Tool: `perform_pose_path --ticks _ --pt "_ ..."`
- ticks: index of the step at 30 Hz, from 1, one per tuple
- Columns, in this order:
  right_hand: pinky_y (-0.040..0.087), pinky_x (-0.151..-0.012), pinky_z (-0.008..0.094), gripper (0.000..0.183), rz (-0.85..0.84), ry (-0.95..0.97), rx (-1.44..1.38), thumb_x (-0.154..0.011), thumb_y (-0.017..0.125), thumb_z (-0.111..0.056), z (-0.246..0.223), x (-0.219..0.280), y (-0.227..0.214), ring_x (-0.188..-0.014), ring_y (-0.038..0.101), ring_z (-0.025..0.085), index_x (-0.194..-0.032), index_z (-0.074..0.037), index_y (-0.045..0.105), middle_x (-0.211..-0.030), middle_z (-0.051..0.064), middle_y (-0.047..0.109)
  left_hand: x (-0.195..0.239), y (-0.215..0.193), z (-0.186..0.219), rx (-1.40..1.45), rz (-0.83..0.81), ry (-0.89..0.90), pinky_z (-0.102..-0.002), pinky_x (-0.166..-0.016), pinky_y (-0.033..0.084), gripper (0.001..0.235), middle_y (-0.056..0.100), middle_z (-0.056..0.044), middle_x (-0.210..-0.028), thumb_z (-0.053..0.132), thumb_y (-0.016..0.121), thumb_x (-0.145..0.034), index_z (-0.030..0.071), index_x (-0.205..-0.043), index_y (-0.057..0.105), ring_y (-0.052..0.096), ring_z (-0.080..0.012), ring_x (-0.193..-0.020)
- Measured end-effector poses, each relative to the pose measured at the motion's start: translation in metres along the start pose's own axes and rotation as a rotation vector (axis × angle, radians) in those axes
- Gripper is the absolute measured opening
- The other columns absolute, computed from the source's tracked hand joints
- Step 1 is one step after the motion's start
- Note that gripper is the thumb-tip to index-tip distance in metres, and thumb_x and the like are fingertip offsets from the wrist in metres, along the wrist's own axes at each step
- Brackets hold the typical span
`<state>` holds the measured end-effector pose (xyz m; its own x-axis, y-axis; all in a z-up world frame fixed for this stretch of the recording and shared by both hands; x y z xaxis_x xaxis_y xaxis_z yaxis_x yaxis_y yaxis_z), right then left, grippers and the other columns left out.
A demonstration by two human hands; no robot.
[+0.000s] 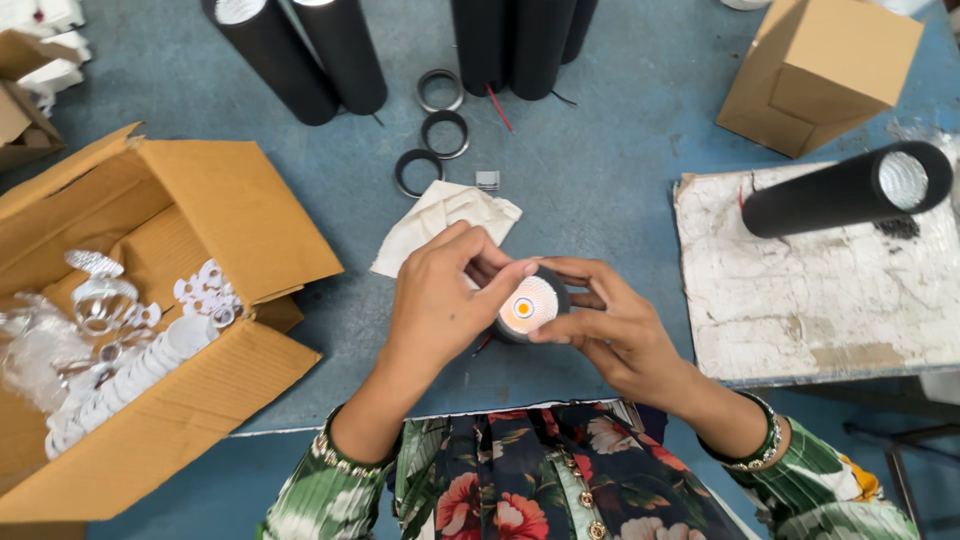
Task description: The person assembles LED light fixtures by picking up reflectors and LED modules, cleaning them with a cloth, and inserting them into cylindrical black housings on a workbench.
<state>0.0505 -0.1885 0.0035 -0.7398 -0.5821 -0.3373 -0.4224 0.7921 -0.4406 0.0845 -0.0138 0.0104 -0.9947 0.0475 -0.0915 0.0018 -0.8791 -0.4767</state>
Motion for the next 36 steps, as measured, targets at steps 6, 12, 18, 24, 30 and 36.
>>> perform_pose_path --ticks 6,12,18,24,30,36 --pt "0.056 -0.108 0.039 0.017 0.009 0.018 -0.062 -0.091 0.07 0.002 0.004 0.005 -0.004 -0.135 0.064 0.033 -0.105 -0.007 0.066 -0.151 0.021 0.052 0.017 -0.012 0.013 0.185 -0.036 0.184 -0.027 -0.072 0.057 0.012 0.071 -0.007 -0.09 0.009 0.077 -0.087 0.001 -0.095 0.073 0.075 -0.0139 -0.083" --pt "0.057 -0.109 0.042 0.028 0.031 -0.053 -0.003 -0.089 0.067 0.009 -0.005 0.001 0.0 -0.138 0.059 0.036 -0.11 -0.009 0.071 -0.15 0.023 0.049 0.002 -0.001 -0.002 -0.014 -0.013 -0.071 -0.027 -0.063 0.054 0.018 0.072 -0.007 -0.079 0.015 0.085 -0.082 0.002 -0.083 0.075 0.074 -0.0143 -0.068" --pt "0.06 -0.1 0.04 0.016 0.002 0.069 -0.063 -0.089 0.072 0.003 0.01 0.006 0.004 -0.119 0.069 0.028 -0.1 -0.009 0.068 -0.151 0.022 0.052 0.021 -0.012 0.017 0.055 0.036 0.177 -0.028 -0.071 0.055 0.011 0.072 -0.007 -0.089 0.009 0.077 -0.086 0.003 -0.095 0.076 0.074 -0.0162 -0.081" --pt "0.054 -0.111 0.044 0.023 0.013 -0.056 -0.026 -0.088 0.068 0.008 -0.005 -0.001 0.007 -0.139 0.058 0.037 -0.105 -0.008 0.07 -0.15 0.023 0.05 0.005 -0.003 0.0 0.02 -0.015 -0.014 -0.029 -0.063 0.055 0.02 0.069 -0.007 -0.08 0.019 0.085 -0.082 0.003 -0.085 0.073 0.074 -0.0167 -0.069" --pt "0.052 -0.111 0.045 0.017 0.027 -0.002 -0.052 -0.087 0.071 0.002 0.003 0.005 0.005 -0.139 0.058 0.037 -0.101 -0.007 0.065 -0.15 0.022 0.052 0.024 -0.015 0.009 0.084 0.043 0.148 -0.029 -0.066 0.055 0.013 0.068 -0.007 -0.084 0.012 0.078 -0.086 0.003 -0.094 0.076 0.073 -0.0171 -0.075" --pt "0.058 -0.1 0.041 0.019 0.011 0.034 -0.049 -0.088 0.069 0.001 0.005 0.005 0.009 -0.133 0.06 0.034 -0.105 -0.007 0.071 -0.146 0.023 0.05 0.01 0.0 -0.004 0.024 -0.007 -0.042 -0.03 -0.062 0.056 0.023 0.066 -0.007 -0.079 0.023 0.085 -0.081 0.003 -0.084 0.075 0.074 -0.016 -0.068"
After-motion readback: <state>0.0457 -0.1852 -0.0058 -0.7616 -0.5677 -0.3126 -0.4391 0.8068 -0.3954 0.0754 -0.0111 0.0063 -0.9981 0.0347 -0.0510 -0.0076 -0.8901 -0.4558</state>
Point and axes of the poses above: each hand's wrist, its own x-axis away from the middle knuckle, its own y-axis out of the palm, z = x × y, the point moved 8 cm from there along -x, towards the middle knuckle
